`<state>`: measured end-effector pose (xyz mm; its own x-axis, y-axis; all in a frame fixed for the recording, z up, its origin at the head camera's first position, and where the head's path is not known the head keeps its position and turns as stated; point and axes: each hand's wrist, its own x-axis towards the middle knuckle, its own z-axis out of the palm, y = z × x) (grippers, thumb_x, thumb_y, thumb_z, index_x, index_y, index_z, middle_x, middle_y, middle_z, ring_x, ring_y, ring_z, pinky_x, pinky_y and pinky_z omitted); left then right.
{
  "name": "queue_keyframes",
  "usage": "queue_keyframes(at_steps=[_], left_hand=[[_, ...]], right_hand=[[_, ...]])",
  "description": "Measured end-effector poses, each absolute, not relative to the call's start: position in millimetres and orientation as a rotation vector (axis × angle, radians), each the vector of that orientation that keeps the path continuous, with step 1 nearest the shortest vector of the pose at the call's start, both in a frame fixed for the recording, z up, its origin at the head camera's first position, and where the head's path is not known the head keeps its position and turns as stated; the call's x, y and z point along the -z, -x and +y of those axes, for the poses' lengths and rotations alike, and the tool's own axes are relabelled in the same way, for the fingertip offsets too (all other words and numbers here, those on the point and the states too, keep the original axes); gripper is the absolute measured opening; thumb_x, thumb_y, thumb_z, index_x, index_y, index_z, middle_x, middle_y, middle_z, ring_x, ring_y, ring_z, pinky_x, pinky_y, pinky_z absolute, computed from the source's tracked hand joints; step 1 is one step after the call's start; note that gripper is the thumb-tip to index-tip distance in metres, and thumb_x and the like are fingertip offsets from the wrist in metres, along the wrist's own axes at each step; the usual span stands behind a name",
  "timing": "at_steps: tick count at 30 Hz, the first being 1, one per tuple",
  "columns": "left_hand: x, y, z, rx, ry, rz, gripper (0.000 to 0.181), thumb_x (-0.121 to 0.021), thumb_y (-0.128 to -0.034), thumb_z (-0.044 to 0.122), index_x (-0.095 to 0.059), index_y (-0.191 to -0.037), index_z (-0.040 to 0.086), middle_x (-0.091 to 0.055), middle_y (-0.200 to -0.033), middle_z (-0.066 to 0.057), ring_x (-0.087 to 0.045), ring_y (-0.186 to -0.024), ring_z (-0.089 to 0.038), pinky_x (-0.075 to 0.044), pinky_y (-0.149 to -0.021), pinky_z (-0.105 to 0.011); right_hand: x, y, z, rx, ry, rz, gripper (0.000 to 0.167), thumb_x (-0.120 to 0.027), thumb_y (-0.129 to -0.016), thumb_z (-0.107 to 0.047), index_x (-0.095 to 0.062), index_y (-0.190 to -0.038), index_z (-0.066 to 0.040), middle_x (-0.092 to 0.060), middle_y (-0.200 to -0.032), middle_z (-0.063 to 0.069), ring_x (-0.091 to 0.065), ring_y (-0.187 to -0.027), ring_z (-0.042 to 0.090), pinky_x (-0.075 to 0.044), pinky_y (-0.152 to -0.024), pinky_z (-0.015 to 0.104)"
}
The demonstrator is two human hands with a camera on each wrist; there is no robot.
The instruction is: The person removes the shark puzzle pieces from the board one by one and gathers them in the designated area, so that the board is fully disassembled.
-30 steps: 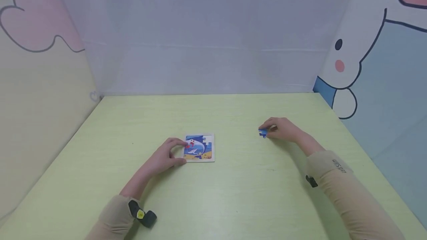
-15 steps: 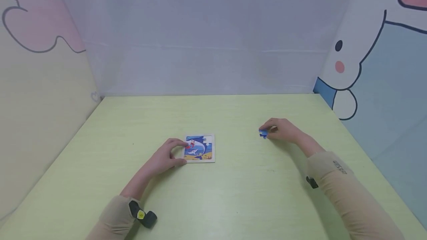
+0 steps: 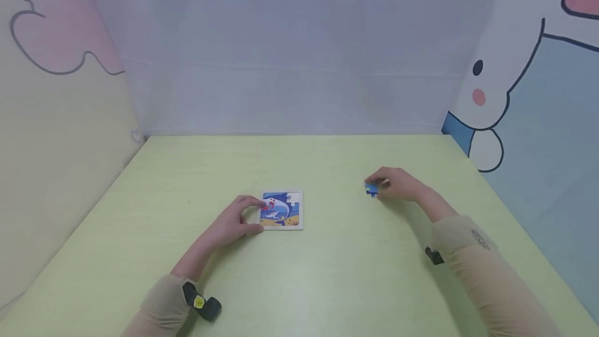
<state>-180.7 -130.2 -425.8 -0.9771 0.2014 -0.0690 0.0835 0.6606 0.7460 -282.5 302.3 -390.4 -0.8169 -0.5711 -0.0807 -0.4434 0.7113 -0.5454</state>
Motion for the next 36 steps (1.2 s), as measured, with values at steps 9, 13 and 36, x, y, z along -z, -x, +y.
queue_keyframes(at_steps=[9,13,36], left_hand=[[426,181,-128,-1.203,-0.232,2.735,0.053,-0.08,-0.0822,0.018,-0.062,-0.132,0.018,-0.047,-0.145,-0.004,-0.053,-0.078,-0.013,-0.044,-0.075,-0.025],[427,181,-128,-1.199,-0.256,2.744,0.052,-0.08,-0.082,0.018,-0.062,-0.131,0.017,-0.048,-0.144,-0.006,-0.053,-0.079,-0.013,-0.044,-0.075,-0.025],[424,181,-126,-1.193,-0.239,2.746,0.052,-0.081,-0.0818,0.018,-0.063,-0.13,0.018,-0.048,-0.144,-0.005,-0.054,-0.081,-0.015,-0.045,-0.078,-0.027]], right_hand=[[368,287,270,0.558,0.704,2.681,0.059,-0.071,-0.09,-0.022,-0.05,-0.142,-0.003,-0.055,-0.14,0.022,-0.048,-0.131,0.043,-0.042,-0.105,0.058],[365,288,244,0.564,0.754,2.734,0.056,-0.067,-0.093,-0.019,-0.05,-0.142,0.0,-0.055,-0.14,0.023,-0.048,-0.131,0.044,-0.04,-0.107,0.059],[374,260,126,0.662,0.886,2.727,0.057,-0.07,-0.091,-0.02,-0.051,-0.14,-0.001,-0.061,-0.133,0.019,-0.059,-0.12,0.033,-0.051,-0.1,0.047]])
